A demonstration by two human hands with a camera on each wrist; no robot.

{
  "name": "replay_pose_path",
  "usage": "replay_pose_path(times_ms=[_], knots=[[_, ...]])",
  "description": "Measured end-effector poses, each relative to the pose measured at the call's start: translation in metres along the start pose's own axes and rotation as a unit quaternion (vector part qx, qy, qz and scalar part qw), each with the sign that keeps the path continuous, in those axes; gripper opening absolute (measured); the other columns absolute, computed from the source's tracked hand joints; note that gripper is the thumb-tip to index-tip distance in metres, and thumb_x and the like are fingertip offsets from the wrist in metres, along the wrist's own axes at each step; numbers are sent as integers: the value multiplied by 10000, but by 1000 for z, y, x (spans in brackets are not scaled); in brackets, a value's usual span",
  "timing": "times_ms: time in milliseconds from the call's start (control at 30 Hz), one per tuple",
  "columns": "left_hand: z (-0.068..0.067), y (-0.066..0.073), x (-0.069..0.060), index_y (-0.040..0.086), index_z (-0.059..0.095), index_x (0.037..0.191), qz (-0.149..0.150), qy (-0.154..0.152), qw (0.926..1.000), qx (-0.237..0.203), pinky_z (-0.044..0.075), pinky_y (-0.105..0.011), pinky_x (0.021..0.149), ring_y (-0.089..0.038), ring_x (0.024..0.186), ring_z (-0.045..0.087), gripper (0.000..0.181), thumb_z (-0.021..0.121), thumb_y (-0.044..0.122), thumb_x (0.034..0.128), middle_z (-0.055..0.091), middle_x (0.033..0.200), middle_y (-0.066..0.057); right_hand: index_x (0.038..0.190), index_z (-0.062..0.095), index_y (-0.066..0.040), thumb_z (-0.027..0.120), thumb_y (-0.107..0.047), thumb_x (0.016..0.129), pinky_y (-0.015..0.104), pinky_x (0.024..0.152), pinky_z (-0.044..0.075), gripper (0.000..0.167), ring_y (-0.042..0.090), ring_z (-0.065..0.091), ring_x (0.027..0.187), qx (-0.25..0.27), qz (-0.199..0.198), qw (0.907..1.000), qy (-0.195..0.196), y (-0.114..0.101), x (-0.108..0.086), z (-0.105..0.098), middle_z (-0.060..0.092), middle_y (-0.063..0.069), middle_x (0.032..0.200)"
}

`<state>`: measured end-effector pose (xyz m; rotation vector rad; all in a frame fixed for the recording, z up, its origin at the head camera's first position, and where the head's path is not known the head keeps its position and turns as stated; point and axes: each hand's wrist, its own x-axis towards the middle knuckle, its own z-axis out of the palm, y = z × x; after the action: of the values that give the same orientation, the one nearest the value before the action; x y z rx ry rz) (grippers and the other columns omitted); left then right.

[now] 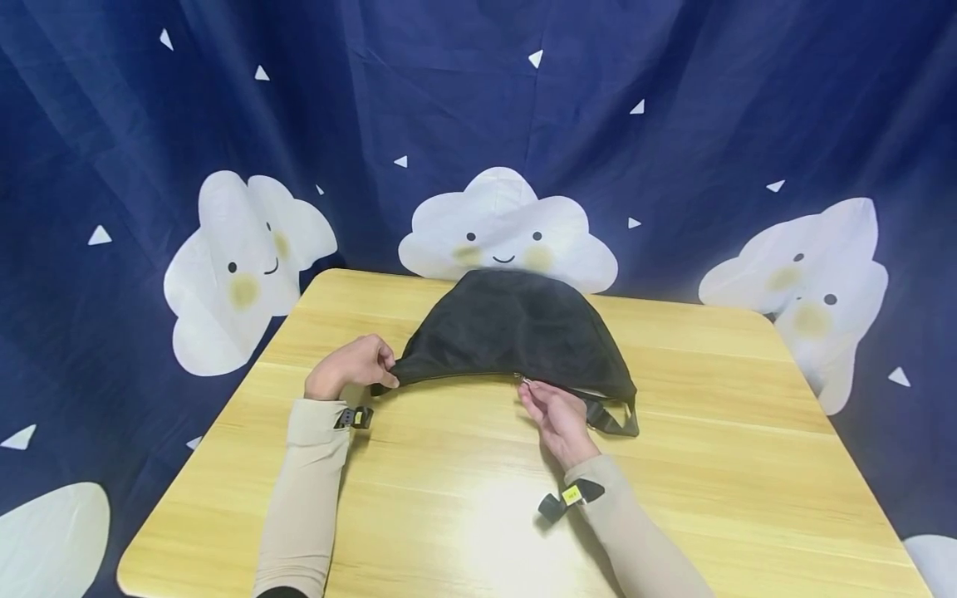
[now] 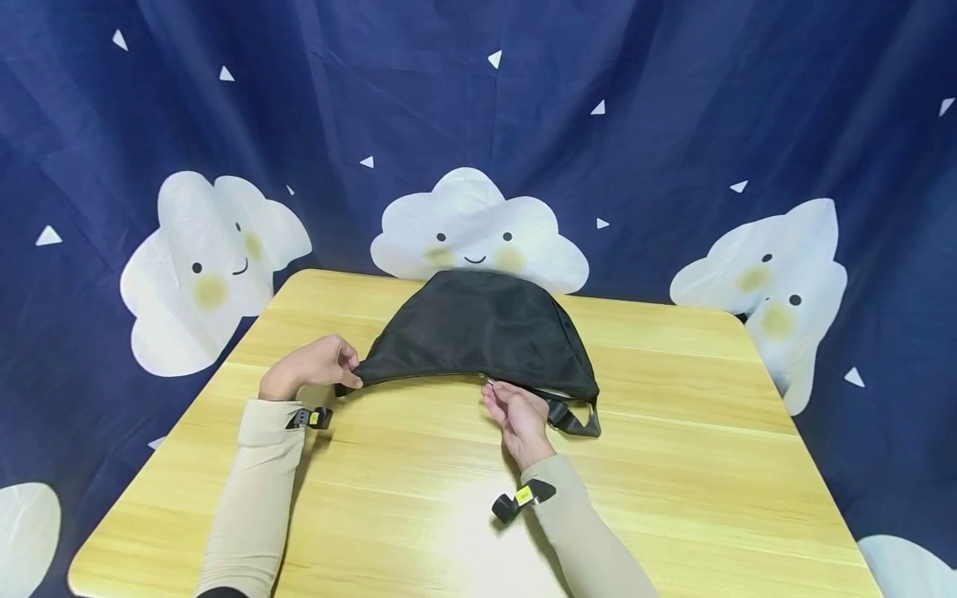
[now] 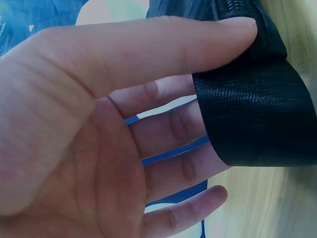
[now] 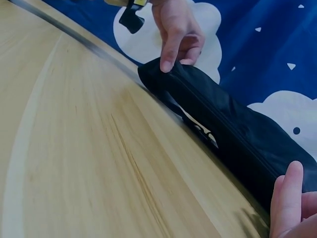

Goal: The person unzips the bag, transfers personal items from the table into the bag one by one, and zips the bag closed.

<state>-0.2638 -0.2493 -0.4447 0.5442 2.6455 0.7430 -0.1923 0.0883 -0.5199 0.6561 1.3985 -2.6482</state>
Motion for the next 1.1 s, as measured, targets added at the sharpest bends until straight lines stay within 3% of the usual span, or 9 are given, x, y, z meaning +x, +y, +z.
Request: replay_pose_path(times_ms=[533, 833, 1100], knots=[[1, -1, -1, 108, 609, 702, 3, -1, 10000, -12, 378, -270, 648, -101, 588, 386, 240, 829, 99, 800, 425, 602, 79, 1085, 657, 63, 571, 65, 988, 208, 789, 605, 131, 103, 753, 789, -22, 50, 10000, -75, -3, -2, -8, 768, 48, 818], [0, -2, 0, 111, 607, 703, 27, 3, 10000, -45, 374, -271, 648, -102, 587, 380, 240, 827, 105, 799, 423, 604, 82, 956, 693, 0, 547, 85, 986, 229, 811, 609, 171, 123, 762, 801, 72, 140, 9996, -231, -7, -4, -9, 775, 65, 829], [0, -1, 0, 117, 605, 690, -10, 14, 10000, -57, 376, -276, 651, -105, 588, 378, 248, 831, 109, 792, 430, 602, 84, 1083, 642, 61, 527, 85, 995, 272, 846, 614, 147, 148, 770, 858, -22, 150, 9993, -349, -9, -6, -9, 777, 84, 860]])
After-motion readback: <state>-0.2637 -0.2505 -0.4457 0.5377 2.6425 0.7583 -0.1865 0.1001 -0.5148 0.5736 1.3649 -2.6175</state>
